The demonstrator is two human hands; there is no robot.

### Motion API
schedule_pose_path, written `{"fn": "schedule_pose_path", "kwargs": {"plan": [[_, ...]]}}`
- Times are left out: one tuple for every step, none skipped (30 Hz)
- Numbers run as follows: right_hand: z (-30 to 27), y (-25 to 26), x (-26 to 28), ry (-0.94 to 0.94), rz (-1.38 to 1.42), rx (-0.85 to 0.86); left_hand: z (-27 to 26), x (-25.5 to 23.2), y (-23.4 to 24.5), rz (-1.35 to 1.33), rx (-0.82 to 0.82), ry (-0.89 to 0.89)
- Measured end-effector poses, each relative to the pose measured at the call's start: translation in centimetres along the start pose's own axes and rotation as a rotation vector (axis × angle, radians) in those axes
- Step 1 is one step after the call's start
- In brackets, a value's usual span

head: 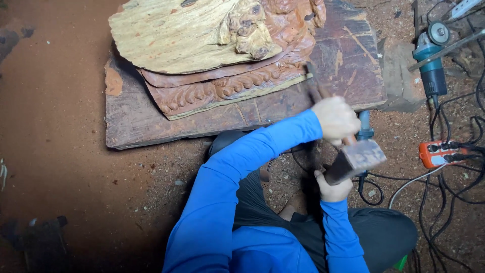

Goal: The person is using a manual chisel and a wooden mallet to carve decorative patterns into a large piece of wood.

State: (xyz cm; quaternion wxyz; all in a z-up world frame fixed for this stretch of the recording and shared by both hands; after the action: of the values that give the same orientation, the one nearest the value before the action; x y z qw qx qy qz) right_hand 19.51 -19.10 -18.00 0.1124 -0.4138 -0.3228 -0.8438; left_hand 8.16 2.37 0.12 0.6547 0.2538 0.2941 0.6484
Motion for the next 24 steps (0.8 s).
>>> {"fn": "schedule_pose_path", "kwargs": {"plan": [[0.2,-0.5,-0.6,0.009,0.003,0.004,0.4,-0.5,-0.9,0.008,-0.005,0.004],[0.5,-0.8,-1.1,-0.010,0.286,-0.059,0.9,-1.1,-1.0,0.098,-0.329,-0.064],[-0.2,-0.6,-1.7,-0.045,0.561,-0.128,0.8,-2.5,-1.4,0.172,-0.646,-0.133],[-0.6,0.1,-2.2,-0.052,0.555,-0.129,0.4,-2.6,-1.3,0.165,-0.644,-0.128],[-0.5,0.6,-2.7,-0.085,0.552,-0.078,0.2,-2.3,-1.1,0.190,-0.660,-0.075],[-0.4,1.0,-3.1,-0.118,0.550,-0.027,0.0,-2.0,-0.8,0.215,-0.676,-0.021],[0.2,1.3,-4.1,-0.113,0.551,-0.023,-0.3,-1.7,-1.0,0.221,-0.679,-0.021],[0.8,1.7,-5.0,-0.070,0.611,-0.032,-0.7,-1.3,-1.2,0.233,-0.684,0.023],[1.2,2.1,-5.8,-0.029,0.671,-0.044,-1.1,-0.9,-1.3,0.243,-0.687,0.064],[1.7,2.4,-4.8,-0.027,0.674,-0.042,-1.1,-1.1,-0.9,0.247,-0.687,0.063],[2.2,2.7,-3.8,-0.026,0.640,-0.041,-1.1,-1.1,-0.7,0.243,-0.689,0.086],[2.7,3.0,-2.9,-0.025,0.606,-0.039,-1.0,-1.1,-0.4,0.239,-0.691,0.108],[3.6,3.4,-1.4,-0.029,0.603,-0.038,-0.9,-0.9,-0.5,0.236,-0.689,0.111],[4.4,3.6,0.1,-0.036,0.506,0.018,-0.9,-0.6,-0.6,0.230,-0.708,0.138],[5.2,3.8,1.4,-0.044,0.407,0.075,-0.9,-0.4,-0.8,0.223,-0.726,0.167],[5.4,3.2,1.6,-0.049,0.404,0.077,-0.9,-0.3,-0.7,0.221,-0.724,0.171],[6.0,2.5,1.8,0.001,0.220,0.048,-0.7,0.1,-0.5,0.203,-0.757,0.201],[6.5,1.9,2.1,0.050,0.036,0.020,-0.4,0.4,-0.2,0.186,-0.789,0.230],[6.3,2.0,2.7,0.052,0.038,0.020,-0.4,0.5,0.3,0.188,-0.789,0.229],[6.1,2.3,3.4,0.028,0.022,-0.027,-0.4,0.6,0.8,0.167,-0.794,0.250],[6.3,2.2,4.1,0.010,0.012,-0.070,-0.4,1.1,1.6,0.155,-0.801,0.270],[6.6,1.2,2.9,0.018,0.020,-0.067,-0.1,1.6,1.6,0.167,-0.804,0.268],[6.1,0.7,1.8,0.036,0.055,-0.105,-0.2,1.4,1.3,0.180,-0.812,0.275],[5.7,0.3,0.5,0.054,0.090,-0.144,-0.2,1.2,1.0,0.194,-0.820,0.282]]}}
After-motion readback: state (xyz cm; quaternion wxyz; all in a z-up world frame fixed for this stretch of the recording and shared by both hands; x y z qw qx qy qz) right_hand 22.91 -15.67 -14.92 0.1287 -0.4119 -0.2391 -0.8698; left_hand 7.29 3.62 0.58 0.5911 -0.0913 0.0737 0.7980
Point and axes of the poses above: each hand's wrist, its own z-axis towards the middle knuckle, its own y-axis out of the back of the hand, x = y × z, the point moved 3 cm from there along z, towards the middle knuckle, and after that the axes turned 14 degrees about -x, right-handed, at the moved point
